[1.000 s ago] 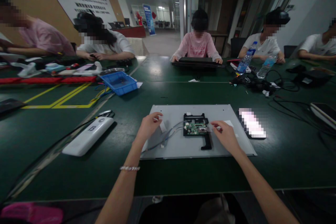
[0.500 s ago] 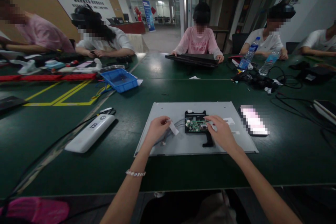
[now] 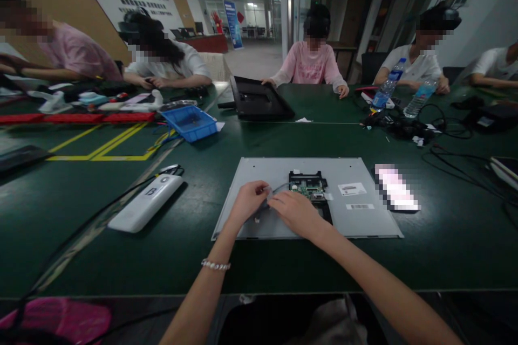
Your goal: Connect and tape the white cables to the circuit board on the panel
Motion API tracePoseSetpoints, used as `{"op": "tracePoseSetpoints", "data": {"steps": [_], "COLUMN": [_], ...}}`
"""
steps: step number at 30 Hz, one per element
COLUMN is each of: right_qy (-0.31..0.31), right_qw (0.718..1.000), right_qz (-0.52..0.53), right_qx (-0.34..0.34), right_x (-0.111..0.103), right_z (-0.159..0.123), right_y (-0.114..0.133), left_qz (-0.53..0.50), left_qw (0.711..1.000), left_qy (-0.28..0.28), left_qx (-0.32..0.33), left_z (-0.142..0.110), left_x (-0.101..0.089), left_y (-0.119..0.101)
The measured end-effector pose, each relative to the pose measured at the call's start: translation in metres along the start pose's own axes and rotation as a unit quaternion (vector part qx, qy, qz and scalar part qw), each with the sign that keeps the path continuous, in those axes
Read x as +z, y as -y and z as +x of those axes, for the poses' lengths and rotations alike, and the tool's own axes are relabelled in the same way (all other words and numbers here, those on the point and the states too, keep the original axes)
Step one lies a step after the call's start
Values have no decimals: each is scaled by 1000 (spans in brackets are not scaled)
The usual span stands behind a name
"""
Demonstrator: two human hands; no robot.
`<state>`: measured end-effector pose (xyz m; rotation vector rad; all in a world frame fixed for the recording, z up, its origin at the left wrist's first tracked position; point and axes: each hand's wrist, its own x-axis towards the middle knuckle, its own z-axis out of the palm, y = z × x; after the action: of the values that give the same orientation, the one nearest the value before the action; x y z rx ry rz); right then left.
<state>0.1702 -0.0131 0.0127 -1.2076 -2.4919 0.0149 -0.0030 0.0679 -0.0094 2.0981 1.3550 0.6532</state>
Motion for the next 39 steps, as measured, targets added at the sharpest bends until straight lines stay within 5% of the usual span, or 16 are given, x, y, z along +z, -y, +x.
{"op": "tracePoseSetpoints", "data": {"steps": [4,10,19,33,39], "right_qy": [6,-12,-9,-15,-5], "right_qw": [1000,1000,999,999,998], "right_qz": [-18,14,25,45,64], "right_qx": [7,15,23,-3,-22], "right_x": [10,15,19,18,15], "right_z": [1,0,-1,-10,-11], "right_y": [-1,2,6,13,15], "left_qz": [16,59,118,27,11], "left_qw": [1000,981,985,983,986], "left_qy": [-19,-161,23,133,135], "left_qx": [-5,88,127,127,101], "left_z": [-2,-7,-11,-12,-13], "left_x": [0,-11,-18,-22,-21], "left_y": [-4,-28,-29,-7,-3]}}
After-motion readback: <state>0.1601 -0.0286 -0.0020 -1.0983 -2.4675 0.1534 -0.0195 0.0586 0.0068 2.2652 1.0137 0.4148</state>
